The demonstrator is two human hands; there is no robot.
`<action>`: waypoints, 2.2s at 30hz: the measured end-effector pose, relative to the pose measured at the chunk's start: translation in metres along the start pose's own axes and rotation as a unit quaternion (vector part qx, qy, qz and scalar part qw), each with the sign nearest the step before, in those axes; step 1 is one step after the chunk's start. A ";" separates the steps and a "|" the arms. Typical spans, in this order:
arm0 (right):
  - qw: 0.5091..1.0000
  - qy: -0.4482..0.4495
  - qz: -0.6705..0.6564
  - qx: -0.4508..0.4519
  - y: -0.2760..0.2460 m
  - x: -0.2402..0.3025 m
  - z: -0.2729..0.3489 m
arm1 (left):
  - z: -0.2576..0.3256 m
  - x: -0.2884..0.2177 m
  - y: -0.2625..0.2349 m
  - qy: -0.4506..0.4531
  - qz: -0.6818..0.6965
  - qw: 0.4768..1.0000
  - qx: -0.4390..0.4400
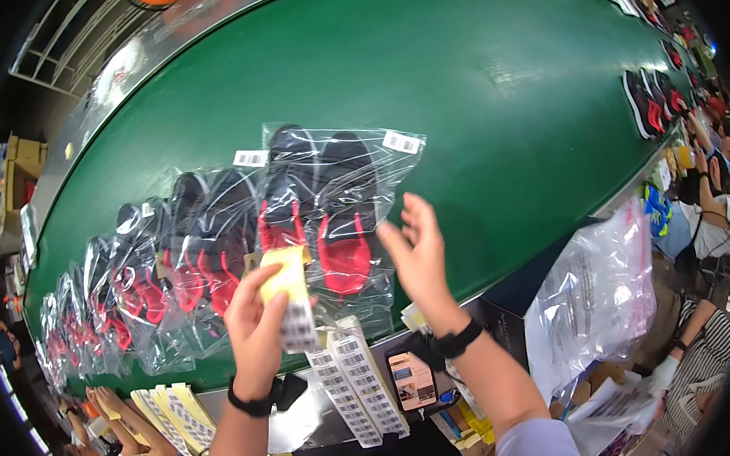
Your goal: The worker is peeling small size or barcode labels from a sheet and applying them to the plastic packaging of individual shoes on a conveyor belt.
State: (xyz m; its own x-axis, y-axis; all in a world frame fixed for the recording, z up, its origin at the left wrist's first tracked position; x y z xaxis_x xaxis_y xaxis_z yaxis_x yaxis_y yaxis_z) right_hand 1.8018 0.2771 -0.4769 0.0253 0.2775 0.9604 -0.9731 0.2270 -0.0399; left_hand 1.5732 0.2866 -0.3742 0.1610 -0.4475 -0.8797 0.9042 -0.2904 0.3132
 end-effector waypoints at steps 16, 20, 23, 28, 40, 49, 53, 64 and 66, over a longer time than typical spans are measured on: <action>0.964 -0.147 0.128 0.182 0.086 0.105 0.124 | 0.222 -0.005 -0.036 -0.113 0.131 0.977 -0.121; 0.892 0.042 0.007 0.451 0.162 0.079 0.267 | 0.252 0.000 -0.064 0.032 0.067 0.983 -0.169; 0.866 0.175 0.016 0.469 0.190 0.053 0.340 | 0.275 0.015 -0.098 0.135 -0.053 0.971 -0.191; 0.848 0.319 -0.105 0.409 0.250 0.025 0.415 | 0.339 0.010 -0.177 0.115 -0.110 0.971 -0.176; 0.795 0.410 -0.283 0.345 0.353 -0.039 0.423 | 0.550 0.197 -0.272 -0.261 -0.037 0.950 -0.167; 0.828 0.249 0.193 0.464 0.364 -0.110 0.421 | 0.494 0.209 -0.207 -0.250 0.347 0.889 -0.161; 0.789 0.084 0.360 0.491 0.366 -0.102 0.422 | 0.494 0.221 -0.209 -0.262 0.421 0.859 -0.128; 0.885 0.156 0.221 0.378 0.341 -0.062 0.422 | 0.498 0.155 -0.178 -0.253 0.286 0.923 -0.049; 0.856 0.232 0.130 0.444 0.337 -0.059 0.418 | 0.501 0.144 -0.183 -0.312 0.223 0.923 0.043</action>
State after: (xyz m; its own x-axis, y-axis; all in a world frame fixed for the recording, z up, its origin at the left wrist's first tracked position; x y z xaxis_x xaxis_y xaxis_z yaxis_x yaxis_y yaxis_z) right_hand 1.3761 -0.0531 -0.4319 -0.3300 0.5993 0.7293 -0.7456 -0.6393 0.1880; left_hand 1.2331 -0.1483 -0.3792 0.2267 -0.9305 -0.2876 0.7640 -0.0132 0.6450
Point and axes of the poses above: each hand's wrist, its own z-axis away from the middle knuckle, its own y-axis out of the palm, x = y × z, the point moved 1 cm from there along -z, towards the middle knuckle, and after that the axes turned 13 degrees about x, right-handed, at the moved point
